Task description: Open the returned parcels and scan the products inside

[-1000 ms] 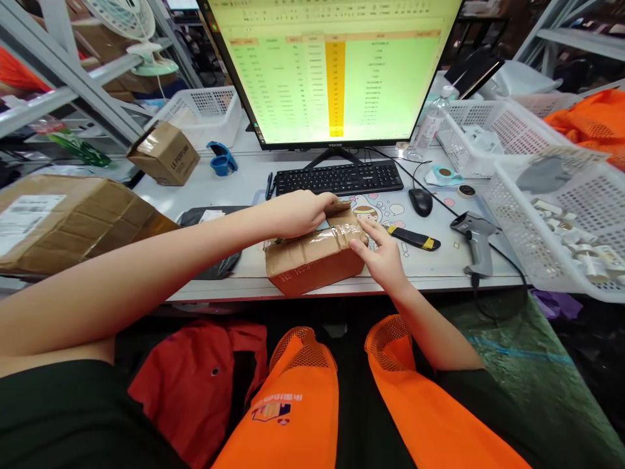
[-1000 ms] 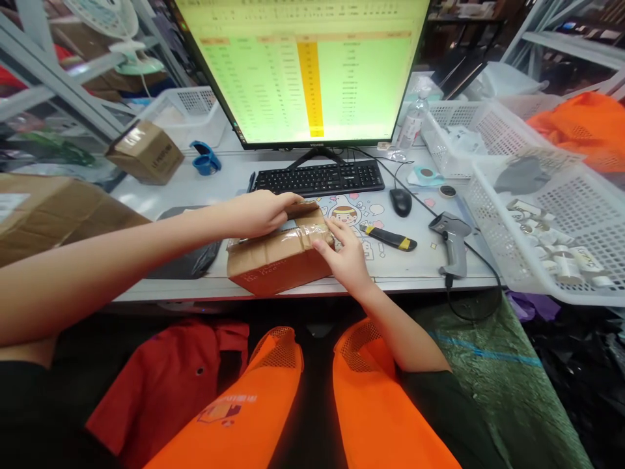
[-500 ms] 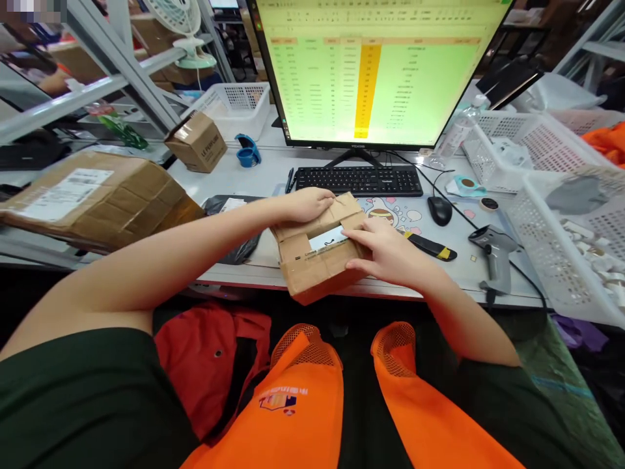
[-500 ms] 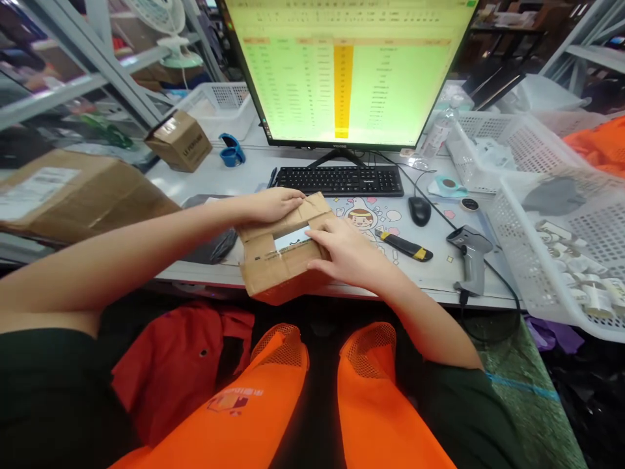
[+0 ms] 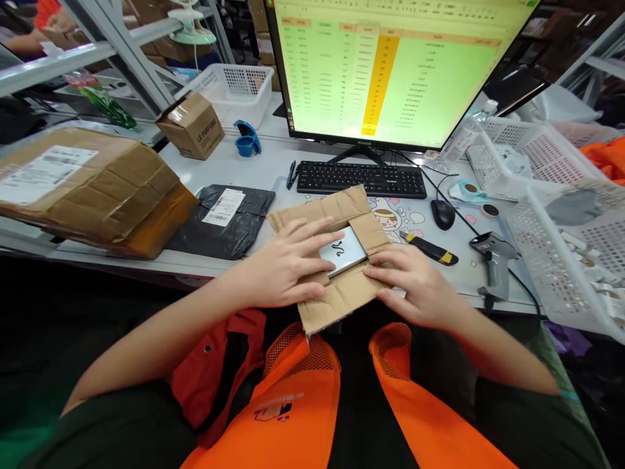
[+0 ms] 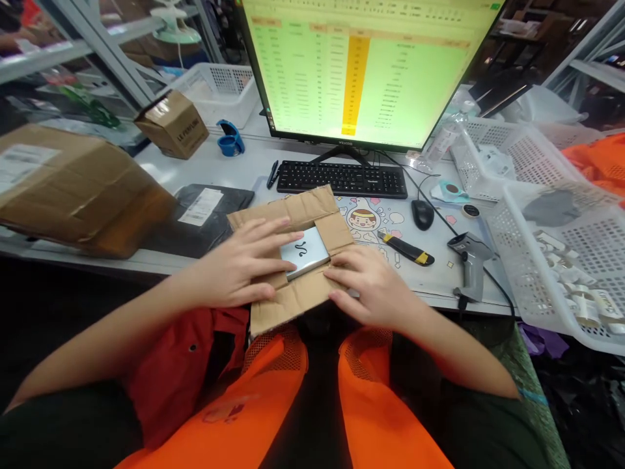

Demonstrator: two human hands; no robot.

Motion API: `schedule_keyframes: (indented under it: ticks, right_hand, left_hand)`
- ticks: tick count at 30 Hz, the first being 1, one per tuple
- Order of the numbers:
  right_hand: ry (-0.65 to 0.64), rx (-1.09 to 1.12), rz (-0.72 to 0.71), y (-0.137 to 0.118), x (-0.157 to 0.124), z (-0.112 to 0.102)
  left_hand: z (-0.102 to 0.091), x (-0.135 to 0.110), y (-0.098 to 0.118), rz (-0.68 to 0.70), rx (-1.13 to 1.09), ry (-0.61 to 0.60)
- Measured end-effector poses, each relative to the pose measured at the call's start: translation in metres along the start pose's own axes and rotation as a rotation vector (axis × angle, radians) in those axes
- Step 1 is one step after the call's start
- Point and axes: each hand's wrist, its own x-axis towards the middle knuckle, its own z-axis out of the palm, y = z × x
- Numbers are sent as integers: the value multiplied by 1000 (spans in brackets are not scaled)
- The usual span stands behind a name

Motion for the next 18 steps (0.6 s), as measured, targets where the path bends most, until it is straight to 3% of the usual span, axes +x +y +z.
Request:
schedule_keyframes:
  ticks: [1,3,6,9,11,14,16,18]
  right_hand:
    - [-102,24,5,3,16,-14]
    - [-276,77,24,11,46,-35]
    - [-359,169,97,22,68,-45]
    - [-127,208,182,35,53,-39]
    - [139,294,254,49,30,-26]
    - [386,495,421,72,-5,-2]
    - [372,539,491,81,-19,2]
    - [269,428,464,78,-22,-11]
  left_hand:
    - [9,-10,2,-9,-36,-1]
    - [31,-28,-3,-84,-58,122]
    - [67,-49,-13,-231,-6,565]
    - [102,-61,-11,-373,1,986]
    - [123,-60,-4,-521,-82,1113]
    - [146,-52,2,-625,-378,1094]
    - [155,-51,-1,-580,-570,979]
    - [160,-55,-7,-553,-612,806]
